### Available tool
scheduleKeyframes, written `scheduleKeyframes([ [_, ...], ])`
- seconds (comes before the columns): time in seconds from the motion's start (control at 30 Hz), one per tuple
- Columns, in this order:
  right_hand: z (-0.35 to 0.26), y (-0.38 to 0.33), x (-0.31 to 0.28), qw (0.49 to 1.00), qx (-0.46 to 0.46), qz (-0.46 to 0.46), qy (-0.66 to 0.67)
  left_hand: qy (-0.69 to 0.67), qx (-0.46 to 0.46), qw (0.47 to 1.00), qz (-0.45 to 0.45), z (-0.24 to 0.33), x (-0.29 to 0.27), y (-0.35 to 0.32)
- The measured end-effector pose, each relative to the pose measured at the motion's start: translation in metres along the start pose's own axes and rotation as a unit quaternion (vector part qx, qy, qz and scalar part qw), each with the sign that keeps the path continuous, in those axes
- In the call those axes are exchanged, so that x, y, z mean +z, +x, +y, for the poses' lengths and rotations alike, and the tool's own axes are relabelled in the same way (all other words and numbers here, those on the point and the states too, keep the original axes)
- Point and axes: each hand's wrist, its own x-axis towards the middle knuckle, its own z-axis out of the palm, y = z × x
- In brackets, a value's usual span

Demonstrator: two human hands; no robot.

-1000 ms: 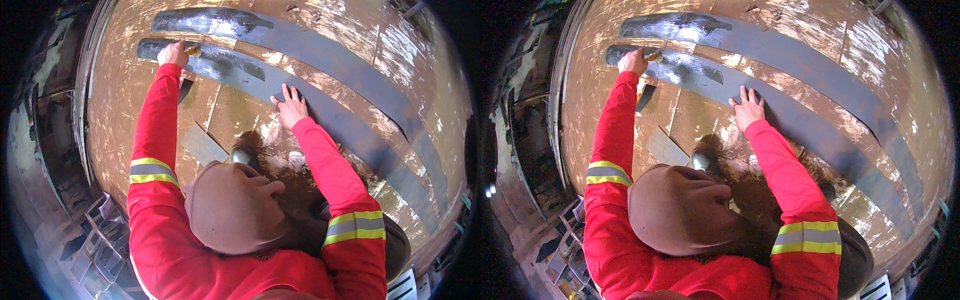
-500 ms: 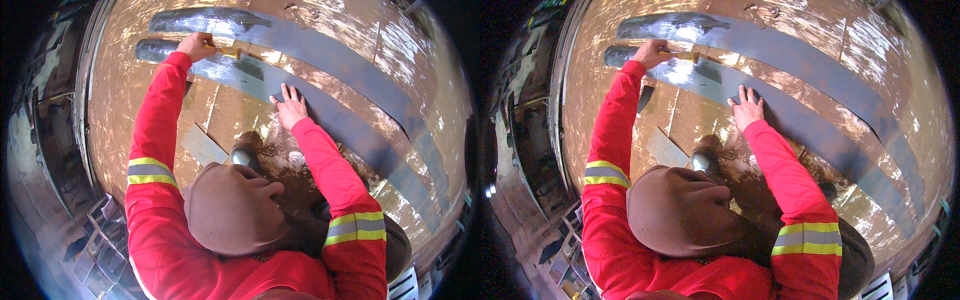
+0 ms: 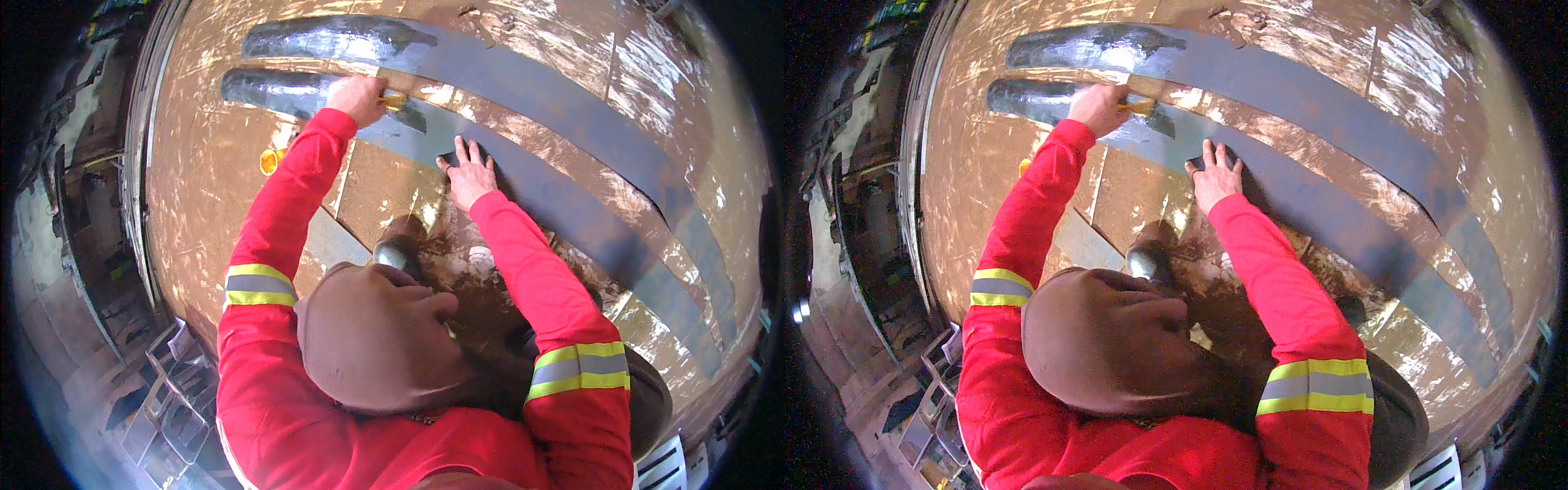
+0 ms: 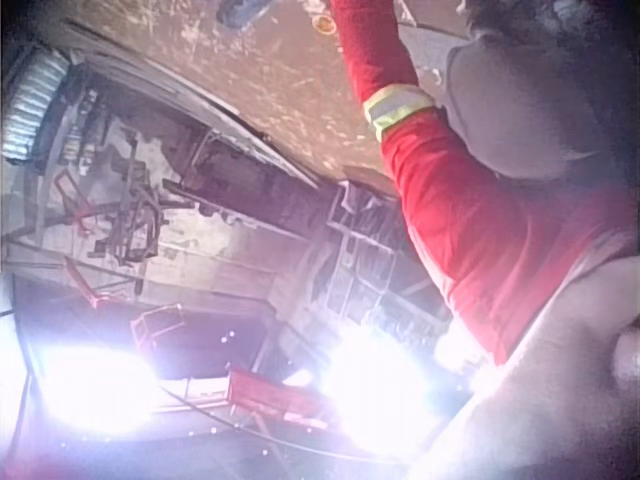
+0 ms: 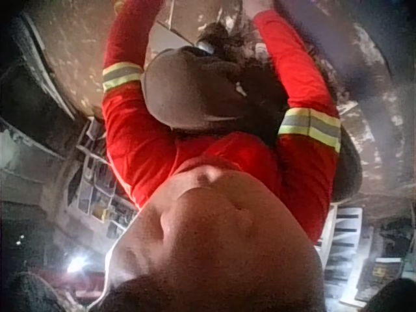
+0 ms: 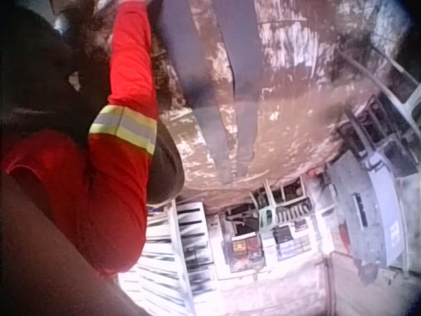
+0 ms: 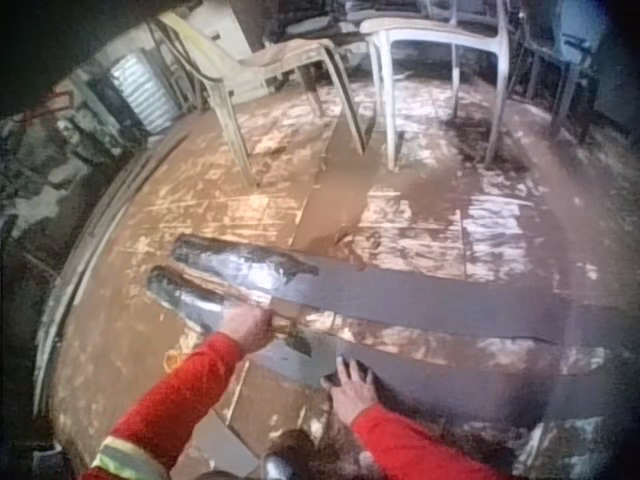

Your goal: The person paints a long, curved wooden board with a yellow paintbrush, dipping it into a small container of dark liquid. The person works on the board while kneeling on a wooden floor in a workshop environment.

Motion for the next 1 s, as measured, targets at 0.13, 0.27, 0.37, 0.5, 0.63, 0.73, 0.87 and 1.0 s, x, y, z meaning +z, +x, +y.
scheduleKeyframes([
  [0.13,0.004,-0.002,0.003,1.0,0.001,0.015,0.006,-0.082,-0.027,0.996,-0.029,-0.008,-0.009,-0.002],
  [0.27,0.001,-0.001,0.0,1.0,-0.001,0.003,0.009,0.032,-0.178,0.982,-0.058,-0.084,0.002,-0.022],
  [0.37,0.001,-0.003,-0.003,1.0,0.002,-0.005,0.007,0.113,-0.216,0.97,-0.015,-0.114,0.001,-0.039],
  [0.5,-0.002,-0.006,-0.006,1.0,-0.006,-0.007,0.015,0.107,-0.121,0.986,-0.044,-0.068,0.023,-0.055],
  [0.63,0.001,-0.004,0.0,1.0,-0.019,0.015,0.01,-0.125,-0.092,0.987,0.028,-0.063,-0.014,-0.101],
  [0.73,0.0,-0.003,-0.002,0.999,-0.034,0.023,-0.01,-0.149,-0.18,0.969,0.082,-0.114,-0.061,-0.144],
  [0.87,0.002,-0.003,-0.006,0.999,-0.033,0.004,-0.012,-0.09,-0.277,0.956,0.025,-0.156,-0.096,-0.199],
  [1.0,0.0,-0.002,-0.007,0.999,-0.04,-0.004,-0.027,-0.026,-0.286,0.958,0.002,-0.167,-0.064,-0.214],
])
